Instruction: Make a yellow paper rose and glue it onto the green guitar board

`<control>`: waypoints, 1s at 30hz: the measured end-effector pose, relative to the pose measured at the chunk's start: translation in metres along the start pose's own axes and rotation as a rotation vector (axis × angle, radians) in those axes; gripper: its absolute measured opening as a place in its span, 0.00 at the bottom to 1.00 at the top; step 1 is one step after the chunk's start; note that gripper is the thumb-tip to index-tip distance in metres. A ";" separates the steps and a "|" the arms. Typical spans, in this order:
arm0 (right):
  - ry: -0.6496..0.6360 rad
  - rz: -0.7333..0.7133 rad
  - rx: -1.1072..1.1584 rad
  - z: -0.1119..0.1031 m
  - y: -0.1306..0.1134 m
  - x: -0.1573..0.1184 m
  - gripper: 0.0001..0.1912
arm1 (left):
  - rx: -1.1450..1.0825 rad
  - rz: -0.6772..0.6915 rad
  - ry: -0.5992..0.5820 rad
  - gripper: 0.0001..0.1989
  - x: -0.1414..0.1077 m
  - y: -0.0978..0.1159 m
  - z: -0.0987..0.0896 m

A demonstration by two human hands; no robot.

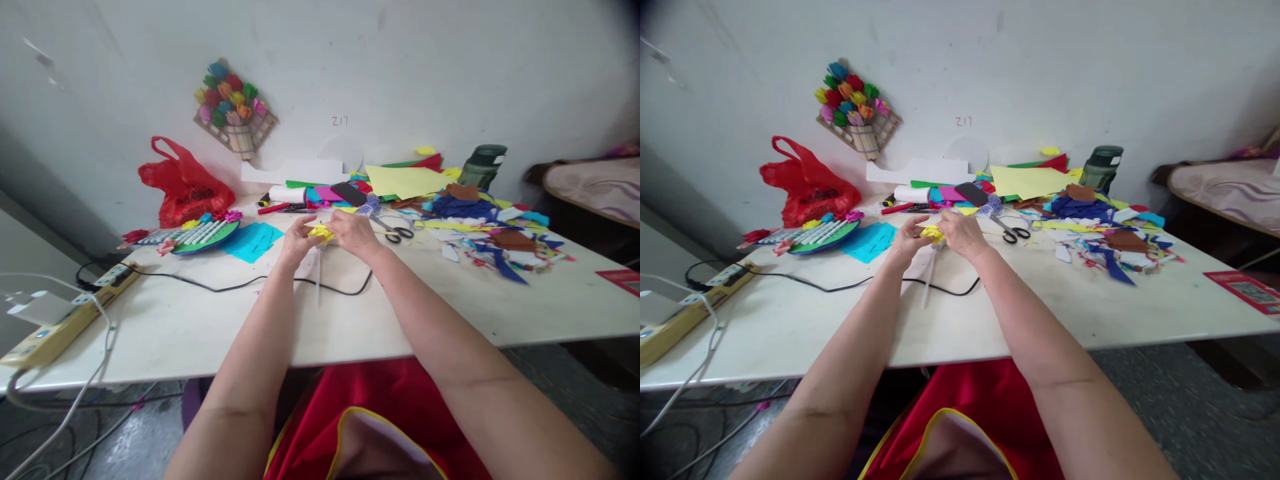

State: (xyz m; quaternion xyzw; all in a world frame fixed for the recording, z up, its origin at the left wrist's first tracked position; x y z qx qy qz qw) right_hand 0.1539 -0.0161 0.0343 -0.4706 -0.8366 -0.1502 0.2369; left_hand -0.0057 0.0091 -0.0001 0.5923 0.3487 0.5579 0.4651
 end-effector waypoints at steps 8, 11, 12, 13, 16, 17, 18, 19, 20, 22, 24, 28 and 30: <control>0.004 0.030 0.081 0.001 0.004 0.001 0.19 | 0.004 0.016 0.047 0.17 0.003 -0.001 -0.010; 0.026 0.013 0.120 0.002 0.005 0.001 0.18 | -0.024 -0.027 0.018 0.18 0.003 -0.002 -0.012; 0.033 0.008 0.135 0.003 0.006 0.001 0.18 | -0.033 -0.035 -0.001 0.18 0.003 -0.002 -0.012; 0.039 0.001 0.152 0.004 0.007 0.001 0.17 | -0.039 -0.042 -0.021 0.18 0.003 -0.002 -0.013; 0.060 -0.030 0.208 0.008 0.011 0.002 0.15 | -0.039 -0.064 -0.080 0.19 0.002 -0.003 -0.014; 0.068 -0.043 0.230 0.010 0.013 0.003 0.14 | -0.038 -0.073 -0.098 0.19 0.001 -0.003 -0.014; 0.074 -0.057 0.251 0.012 0.015 0.003 0.14 | -0.039 -0.082 -0.111 0.19 0.001 -0.004 -0.015; 0.078 -0.068 0.271 0.013 0.016 0.003 0.14 | -0.040 -0.090 -0.120 0.19 0.001 -0.004 -0.015; 0.080 -0.076 0.290 0.014 0.018 0.003 0.13 | -0.041 -0.096 -0.121 0.19 0.001 -0.004 -0.016; 0.076 -0.084 0.315 0.016 0.019 0.004 0.13 | -0.040 -0.107 -0.120 0.19 0.001 -0.004 -0.016; 0.062 -0.079 0.318 0.016 0.019 0.004 0.13 | -0.035 -0.116 -0.123 0.19 0.000 -0.004 -0.016; 0.018 -0.040 0.290 0.016 0.017 0.004 0.13 | -0.001 -0.116 -0.079 0.19 0.000 -0.003 -0.015; 0.043 -0.029 0.276 0.016 0.016 0.004 0.14 | 0.021 -0.098 -0.019 0.18 0.001 -0.003 -0.016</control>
Point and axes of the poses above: each hand's wrist, its own x-axis towards the middle knuckle, its own z-axis out of the palm, y = z × x, the point moved 1 cm from there along x, towards the middle knuckle
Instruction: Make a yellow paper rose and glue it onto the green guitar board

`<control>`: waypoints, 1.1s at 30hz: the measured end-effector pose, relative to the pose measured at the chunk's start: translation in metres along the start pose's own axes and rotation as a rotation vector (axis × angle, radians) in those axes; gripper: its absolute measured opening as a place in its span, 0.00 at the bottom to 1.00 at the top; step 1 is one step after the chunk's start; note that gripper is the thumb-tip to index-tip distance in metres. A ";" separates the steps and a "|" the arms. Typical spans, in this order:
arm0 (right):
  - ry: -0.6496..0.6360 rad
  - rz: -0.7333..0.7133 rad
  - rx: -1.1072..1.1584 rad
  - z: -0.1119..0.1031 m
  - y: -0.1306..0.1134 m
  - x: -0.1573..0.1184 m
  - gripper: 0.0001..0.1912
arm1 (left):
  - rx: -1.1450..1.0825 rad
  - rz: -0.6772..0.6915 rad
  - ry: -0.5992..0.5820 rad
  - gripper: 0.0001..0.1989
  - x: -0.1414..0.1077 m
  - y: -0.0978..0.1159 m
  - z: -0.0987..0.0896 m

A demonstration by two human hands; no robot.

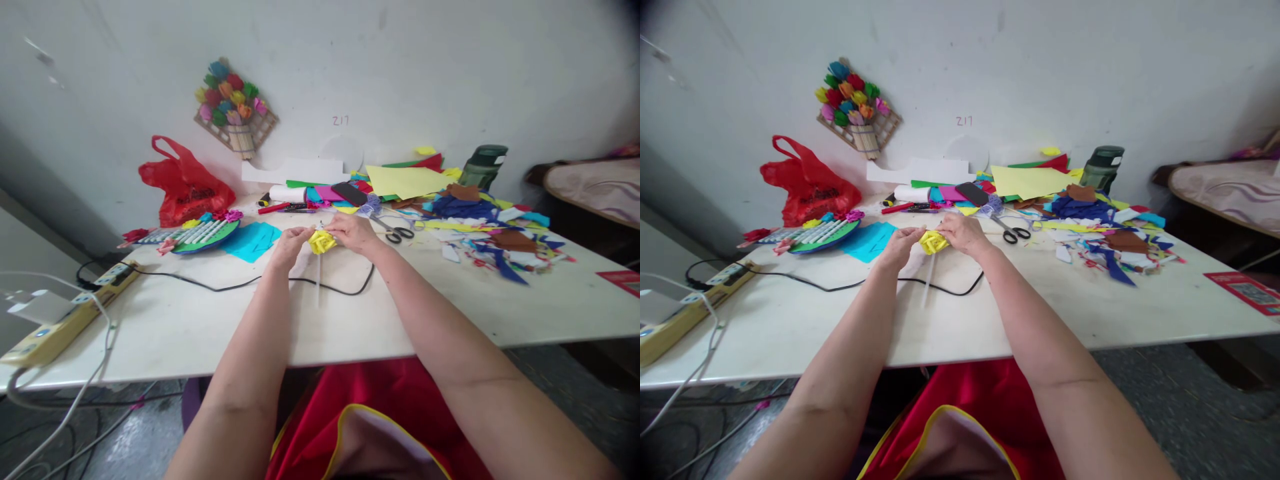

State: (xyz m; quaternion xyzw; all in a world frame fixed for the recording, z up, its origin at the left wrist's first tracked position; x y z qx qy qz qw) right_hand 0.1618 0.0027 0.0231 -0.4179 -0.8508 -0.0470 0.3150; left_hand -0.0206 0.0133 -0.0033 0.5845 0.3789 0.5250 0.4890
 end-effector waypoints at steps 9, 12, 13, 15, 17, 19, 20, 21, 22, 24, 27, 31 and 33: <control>0.217 -0.008 -0.235 -0.005 -0.013 -0.005 0.19 | 0.036 0.056 0.253 0.16 0.006 -0.003 -0.007; 0.087 0.089 -0.259 -0.001 -0.016 -0.007 0.20 | 0.028 0.086 0.295 0.16 0.006 -0.001 -0.007; 0.050 0.123 -0.264 0.001 -0.015 -0.007 0.19 | 0.024 0.096 0.315 0.16 0.006 0.000 -0.007; -0.003 0.175 -0.275 0.005 -0.013 -0.008 0.16 | 0.016 0.111 0.353 0.16 0.006 0.001 -0.007; -0.072 0.208 -0.296 0.009 -0.009 -0.008 0.15 | 0.005 0.119 0.384 0.16 0.006 0.002 -0.007; -0.170 0.242 -0.317 0.013 -0.007 -0.009 0.20 | -0.004 0.126 0.399 0.16 0.006 0.002 -0.007; -0.217 0.262 -0.322 0.015 -0.006 -0.009 0.22 | -0.005 0.129 0.406 0.16 0.006 0.002 -0.007; -0.256 0.281 -0.324 0.016 -0.005 -0.009 0.24 | -0.004 0.134 0.411 0.16 0.007 0.001 -0.007; -0.286 0.298 -0.323 0.018 -0.005 -0.008 0.26 | -0.004 0.141 0.410 0.16 0.007 0.001 -0.007; -0.322 0.326 -0.324 0.021 -0.006 -0.007 0.27 | 0.002 0.156 0.410 0.16 0.008 -0.001 -0.007; -0.353 0.349 -0.334 0.027 -0.008 -0.006 0.28 | 0.048 0.156 0.415 0.15 0.009 -0.003 -0.008; -0.330 0.346 -0.358 0.034 -0.008 -0.005 0.26 | 0.129 0.140 0.440 0.15 0.009 -0.005 -0.010; -0.292 0.337 -0.370 0.035 -0.006 -0.005 0.24 | 0.176 0.146 0.453 0.15 0.010 -0.006 -0.012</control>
Point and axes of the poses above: each hand's wrist, its own x-axis towards the middle knuckle, its own z-axis out of the palm, y = z × x, the point moved 1 cm from there along x, towards the middle knuckle
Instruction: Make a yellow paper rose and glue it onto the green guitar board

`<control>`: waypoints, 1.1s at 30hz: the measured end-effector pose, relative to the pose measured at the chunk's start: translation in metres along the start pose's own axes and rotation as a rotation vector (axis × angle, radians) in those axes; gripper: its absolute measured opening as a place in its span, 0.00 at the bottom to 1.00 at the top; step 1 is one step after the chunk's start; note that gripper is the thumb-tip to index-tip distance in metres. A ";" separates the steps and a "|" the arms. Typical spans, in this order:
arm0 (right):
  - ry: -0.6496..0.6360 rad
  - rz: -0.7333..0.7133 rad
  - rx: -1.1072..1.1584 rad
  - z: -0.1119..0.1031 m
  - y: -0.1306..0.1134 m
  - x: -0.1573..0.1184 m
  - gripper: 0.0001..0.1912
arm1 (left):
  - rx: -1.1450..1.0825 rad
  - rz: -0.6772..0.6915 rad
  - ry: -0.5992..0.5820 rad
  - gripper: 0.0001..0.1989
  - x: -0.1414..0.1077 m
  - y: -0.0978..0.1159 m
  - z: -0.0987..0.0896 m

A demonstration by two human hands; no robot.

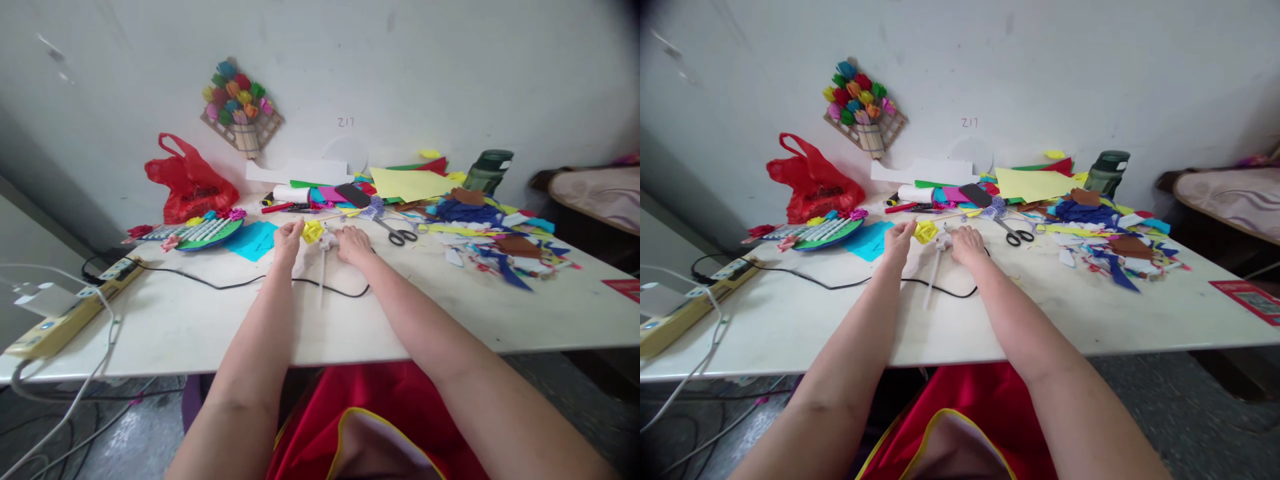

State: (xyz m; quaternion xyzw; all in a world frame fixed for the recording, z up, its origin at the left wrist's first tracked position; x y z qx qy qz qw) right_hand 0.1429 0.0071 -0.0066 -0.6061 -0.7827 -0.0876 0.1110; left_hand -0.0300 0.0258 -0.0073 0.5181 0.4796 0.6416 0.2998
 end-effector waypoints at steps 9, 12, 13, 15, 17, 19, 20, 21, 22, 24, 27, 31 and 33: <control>0.082 0.074 0.046 -0.024 0.029 -0.008 0.12 | 0.167 0.050 0.033 0.17 0.004 -0.003 -0.004; 0.053 0.072 0.107 -0.031 0.042 -0.008 0.10 | 0.190 0.067 0.026 0.18 0.003 0.000 -0.006; 0.022 0.083 0.147 -0.032 0.048 -0.007 0.11 | 0.213 0.079 0.031 0.18 0.003 0.001 -0.006; -0.021 0.115 0.247 -0.030 0.061 -0.006 0.13 | 0.269 0.114 0.051 0.18 0.003 0.003 -0.007; -0.036 0.150 0.379 -0.027 0.074 -0.005 0.14 | 0.315 0.152 0.066 0.17 0.002 0.004 -0.008; -0.018 0.152 0.630 -0.025 0.084 -0.007 0.13 | 0.349 0.175 0.060 0.16 0.002 0.006 -0.007; 0.001 0.156 0.760 -0.025 0.088 -0.009 0.13 | 0.359 0.179 0.055 0.16 0.002 0.006 -0.007; 0.000 0.157 0.872 -0.026 0.089 -0.010 0.13 | 0.366 0.181 0.052 0.16 0.002 0.006 -0.007; 0.005 0.152 0.968 -0.027 0.089 -0.012 0.12 | 0.374 0.183 0.050 0.16 0.001 0.006 -0.007; 0.023 0.122 1.108 -0.030 0.086 -0.015 0.12 | 0.387 0.194 0.044 0.15 0.001 0.005 -0.006; 0.050 0.070 1.201 -0.033 0.078 -0.015 0.14 | 0.415 0.222 0.029 0.15 0.000 0.005 -0.005; 0.070 0.061 1.228 -0.032 0.071 -0.011 0.15 | 0.419 0.248 0.010 0.16 -0.001 0.004 -0.003; 0.076 0.065 1.235 -0.031 0.069 -0.010 0.16 | 0.407 0.261 -0.002 0.16 -0.002 0.004 -0.002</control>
Point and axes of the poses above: each hand's wrist, its own x-axis towards the middle knuckle, its own z-axis out of the palm, y = z × x, the point moved 1 cm from there along x, towards the middle knuckle
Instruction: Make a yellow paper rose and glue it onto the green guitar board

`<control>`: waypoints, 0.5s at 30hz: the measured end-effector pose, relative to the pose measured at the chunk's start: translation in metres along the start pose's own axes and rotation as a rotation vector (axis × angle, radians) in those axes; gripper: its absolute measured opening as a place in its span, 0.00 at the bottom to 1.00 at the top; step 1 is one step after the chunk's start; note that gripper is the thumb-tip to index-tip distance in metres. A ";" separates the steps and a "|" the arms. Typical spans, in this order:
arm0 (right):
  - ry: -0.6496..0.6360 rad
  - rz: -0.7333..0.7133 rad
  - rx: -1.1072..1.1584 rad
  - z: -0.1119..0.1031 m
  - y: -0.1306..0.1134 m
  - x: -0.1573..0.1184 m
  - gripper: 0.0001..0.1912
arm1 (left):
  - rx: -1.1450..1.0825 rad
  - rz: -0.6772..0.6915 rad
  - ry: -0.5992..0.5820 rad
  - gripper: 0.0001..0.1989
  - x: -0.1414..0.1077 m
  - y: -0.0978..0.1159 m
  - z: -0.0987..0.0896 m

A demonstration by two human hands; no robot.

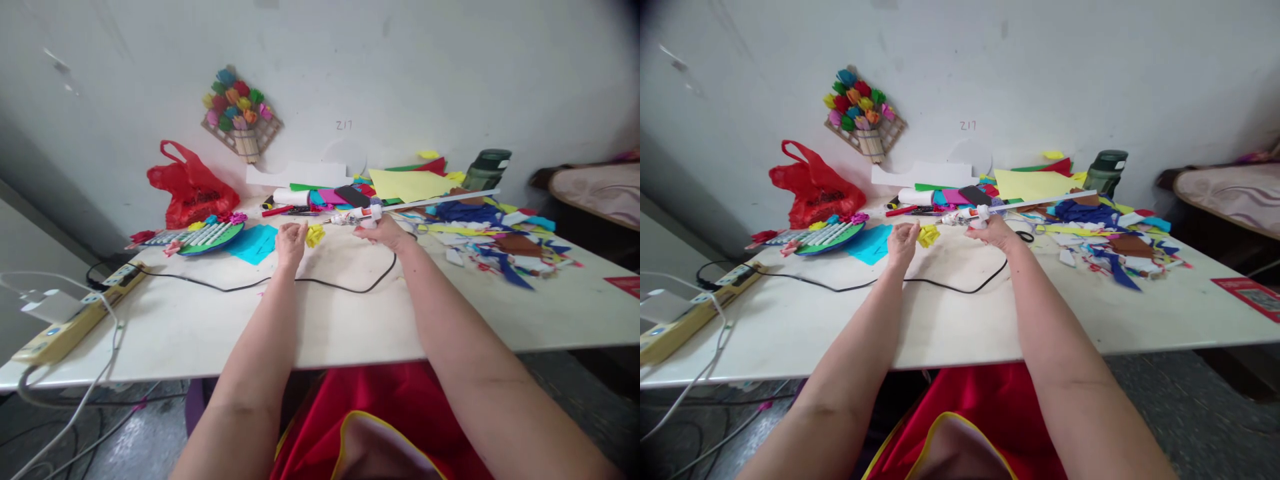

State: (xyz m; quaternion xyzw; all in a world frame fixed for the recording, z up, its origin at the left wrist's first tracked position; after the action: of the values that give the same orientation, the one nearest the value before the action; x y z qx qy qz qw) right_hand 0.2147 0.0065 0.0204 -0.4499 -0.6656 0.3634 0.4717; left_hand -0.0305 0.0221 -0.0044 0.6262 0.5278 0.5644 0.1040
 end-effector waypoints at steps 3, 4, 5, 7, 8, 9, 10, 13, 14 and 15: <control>0.009 0.001 0.008 0.002 -0.001 0.000 0.16 | -0.007 0.013 -0.008 0.16 -0.001 0.002 0.002; 0.010 0.006 0.008 0.003 -0.001 0.000 0.16 | -0.004 0.018 -0.012 0.16 -0.001 0.003 0.002; 0.010 0.013 0.007 0.003 -0.001 0.000 0.15 | 0.001 0.024 -0.018 0.15 -0.002 0.004 0.002; 0.009 0.027 0.008 0.005 0.000 0.001 0.15 | 0.018 0.034 -0.039 0.15 -0.003 0.006 0.002; 0.010 0.032 0.010 0.005 0.000 0.001 0.16 | 0.026 0.040 -0.049 0.15 -0.003 0.007 0.003; 0.012 0.036 0.011 0.006 0.001 0.001 0.16 | 0.030 0.045 -0.057 0.15 -0.004 0.007 0.003; 0.015 0.039 0.011 0.006 0.001 0.002 0.16 | 0.031 0.050 -0.063 0.15 -0.004 0.008 0.003; 0.012 0.046 0.019 0.007 0.002 0.002 0.15 | 0.015 0.062 -0.077 0.16 -0.004 0.008 0.004; 0.007 0.044 0.025 0.008 0.003 0.002 0.15 | 0.009 0.062 -0.084 0.17 -0.004 0.008 0.004; 0.000 0.039 0.032 0.008 0.003 0.002 0.15 | 0.004 0.063 -0.092 0.17 -0.004 0.008 0.004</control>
State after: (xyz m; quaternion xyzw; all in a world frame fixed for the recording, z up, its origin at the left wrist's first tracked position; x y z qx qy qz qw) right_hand 0.2079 0.0089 0.0162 -0.4552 -0.6508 0.3832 0.4717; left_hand -0.0215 0.0172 -0.0025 0.6680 0.5039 0.5366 0.1092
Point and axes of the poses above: each hand's wrist, its own x-axis towards the middle knuckle, its own z-axis out of the palm, y = z × x, the point moved 1 cm from there along x, towards the middle knuckle
